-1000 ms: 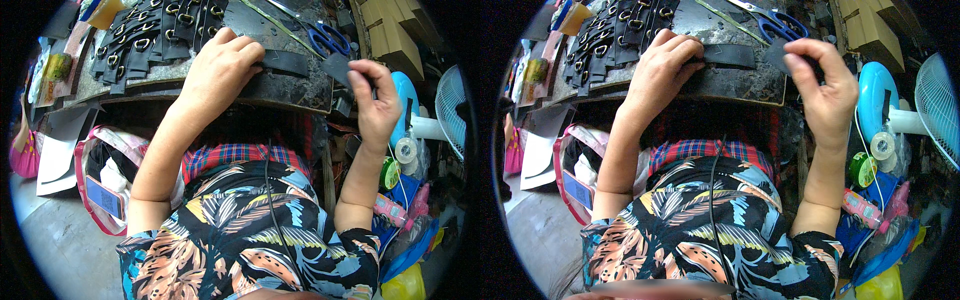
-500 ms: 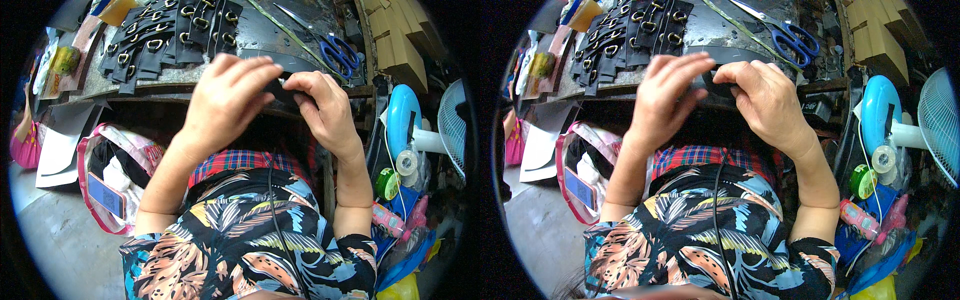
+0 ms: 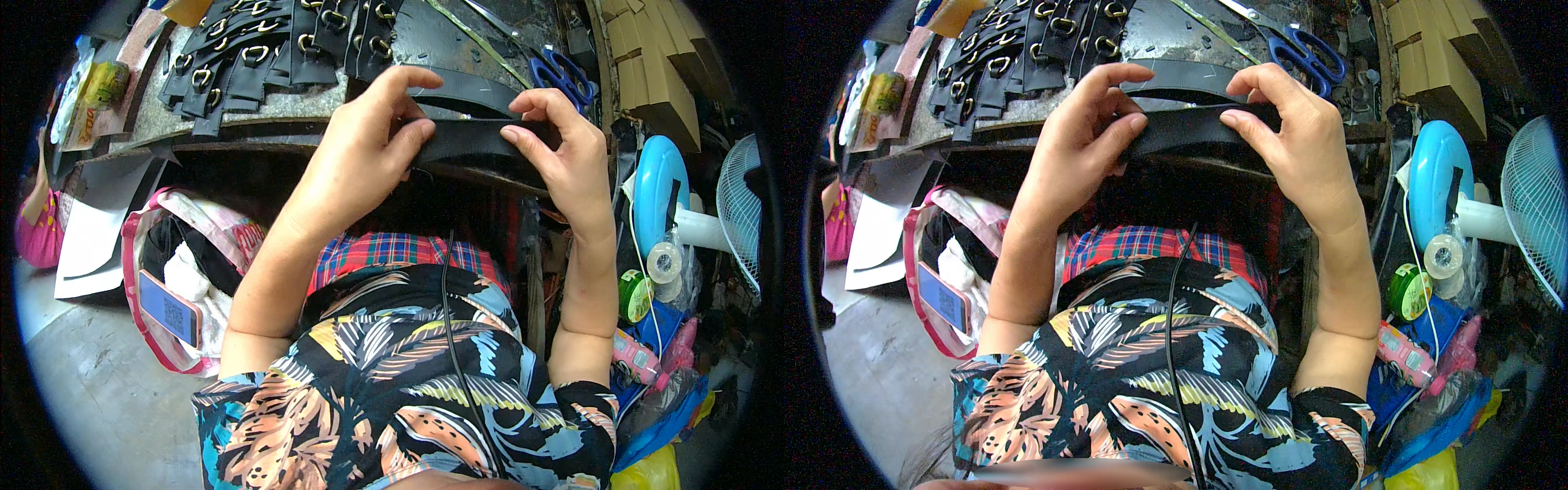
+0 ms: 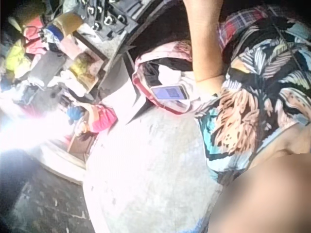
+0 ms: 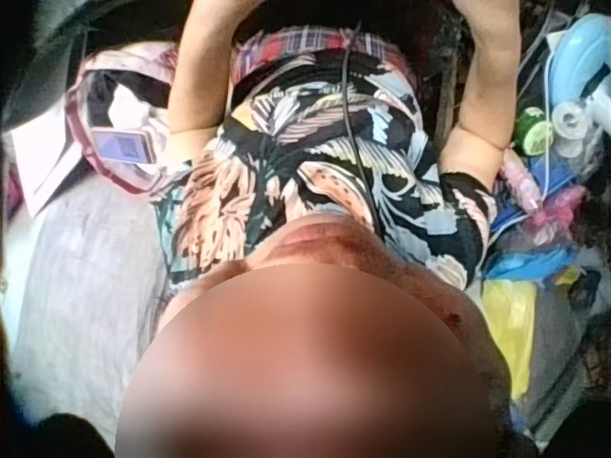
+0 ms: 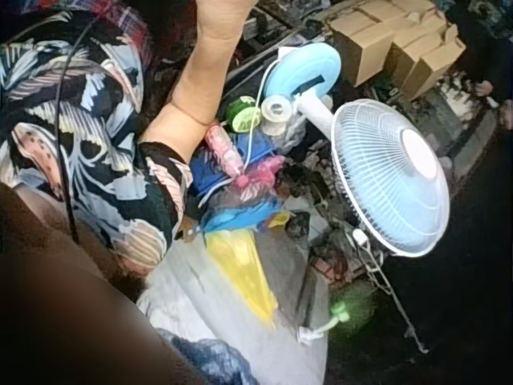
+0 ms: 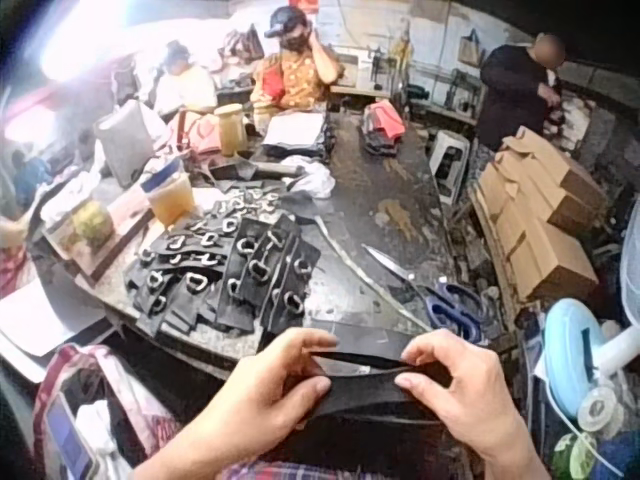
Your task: The person assembles black leather straps with brass D-rings and rivets. They thread the strap through the D-rings, align the hardware, and use scissors to trim excess strap material. Completed straps are stacked on the workbench.
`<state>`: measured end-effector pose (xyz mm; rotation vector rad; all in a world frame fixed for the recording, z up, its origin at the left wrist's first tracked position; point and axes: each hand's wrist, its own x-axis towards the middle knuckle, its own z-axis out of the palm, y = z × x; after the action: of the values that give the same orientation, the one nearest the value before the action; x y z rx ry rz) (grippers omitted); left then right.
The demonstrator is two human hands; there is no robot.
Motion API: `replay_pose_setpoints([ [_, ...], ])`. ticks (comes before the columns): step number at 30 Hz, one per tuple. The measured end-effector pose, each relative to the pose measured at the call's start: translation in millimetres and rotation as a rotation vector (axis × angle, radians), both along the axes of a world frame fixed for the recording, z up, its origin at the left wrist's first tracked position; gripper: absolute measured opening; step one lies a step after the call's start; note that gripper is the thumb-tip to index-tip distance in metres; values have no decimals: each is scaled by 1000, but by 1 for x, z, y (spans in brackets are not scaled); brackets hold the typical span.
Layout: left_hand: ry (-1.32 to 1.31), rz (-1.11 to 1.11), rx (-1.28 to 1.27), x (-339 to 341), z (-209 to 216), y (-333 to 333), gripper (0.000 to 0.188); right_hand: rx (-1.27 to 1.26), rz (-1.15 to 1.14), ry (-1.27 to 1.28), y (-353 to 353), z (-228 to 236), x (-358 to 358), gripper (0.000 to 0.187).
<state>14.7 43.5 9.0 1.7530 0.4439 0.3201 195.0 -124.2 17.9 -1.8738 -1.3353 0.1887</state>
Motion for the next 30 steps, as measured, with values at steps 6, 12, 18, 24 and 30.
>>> replay_pose_setpoints([
  [6, -128, -79, -329, -5, -1, 11, 58, 26, -13, -28, -9, -4, 15, 17],
  [12, -136, -57, -362, -6, -3, 12, 59, -418, -401, -528, -11, 3, 76, 33],
  [18, -188, -39, -324, -7, -5, 6, 58, -604, -315, -348, -6, -6, 106, 43],
  [24, -202, -45, -421, -14, -2, 3, 54, -187, -90, 414, -37, 12, 60, 49],
  [30, -237, -99, -489, -16, 0, -14, 51, -85, -2, 897, -101, -12, -44, 51],
])
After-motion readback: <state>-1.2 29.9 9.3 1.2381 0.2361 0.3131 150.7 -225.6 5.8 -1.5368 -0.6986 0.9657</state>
